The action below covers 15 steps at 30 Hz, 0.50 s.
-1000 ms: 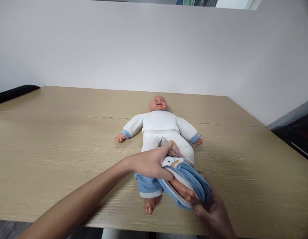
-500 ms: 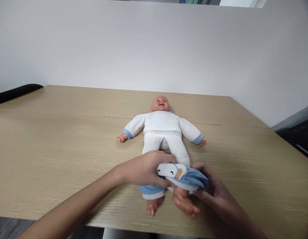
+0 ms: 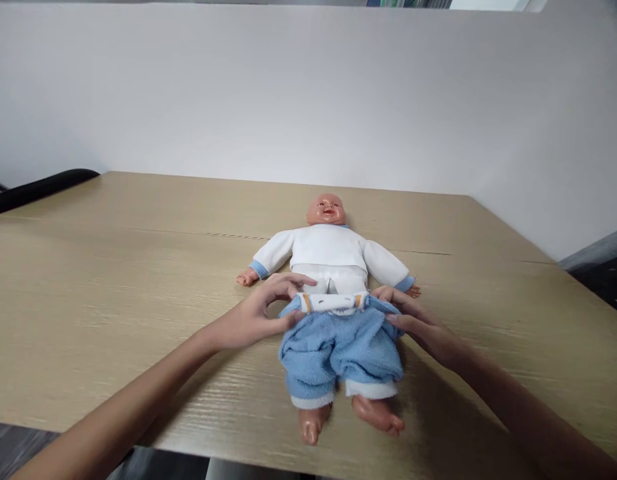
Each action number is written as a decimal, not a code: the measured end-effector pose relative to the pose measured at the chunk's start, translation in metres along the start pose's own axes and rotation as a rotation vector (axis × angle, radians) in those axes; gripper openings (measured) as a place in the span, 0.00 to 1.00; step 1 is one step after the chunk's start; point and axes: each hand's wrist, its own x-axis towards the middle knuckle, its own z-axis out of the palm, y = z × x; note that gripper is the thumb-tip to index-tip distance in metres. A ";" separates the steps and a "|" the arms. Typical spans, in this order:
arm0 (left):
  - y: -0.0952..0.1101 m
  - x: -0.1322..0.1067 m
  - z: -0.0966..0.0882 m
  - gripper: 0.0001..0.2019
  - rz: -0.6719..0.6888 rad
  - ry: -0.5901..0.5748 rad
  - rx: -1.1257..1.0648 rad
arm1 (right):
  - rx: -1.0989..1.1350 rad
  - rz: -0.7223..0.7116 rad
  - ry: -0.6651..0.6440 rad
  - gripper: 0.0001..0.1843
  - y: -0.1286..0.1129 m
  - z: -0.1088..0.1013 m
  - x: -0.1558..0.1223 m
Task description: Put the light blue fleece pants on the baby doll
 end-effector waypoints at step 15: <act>-0.040 0.000 0.030 0.16 -0.219 0.107 -0.563 | 0.437 0.243 0.325 0.18 0.032 0.043 0.006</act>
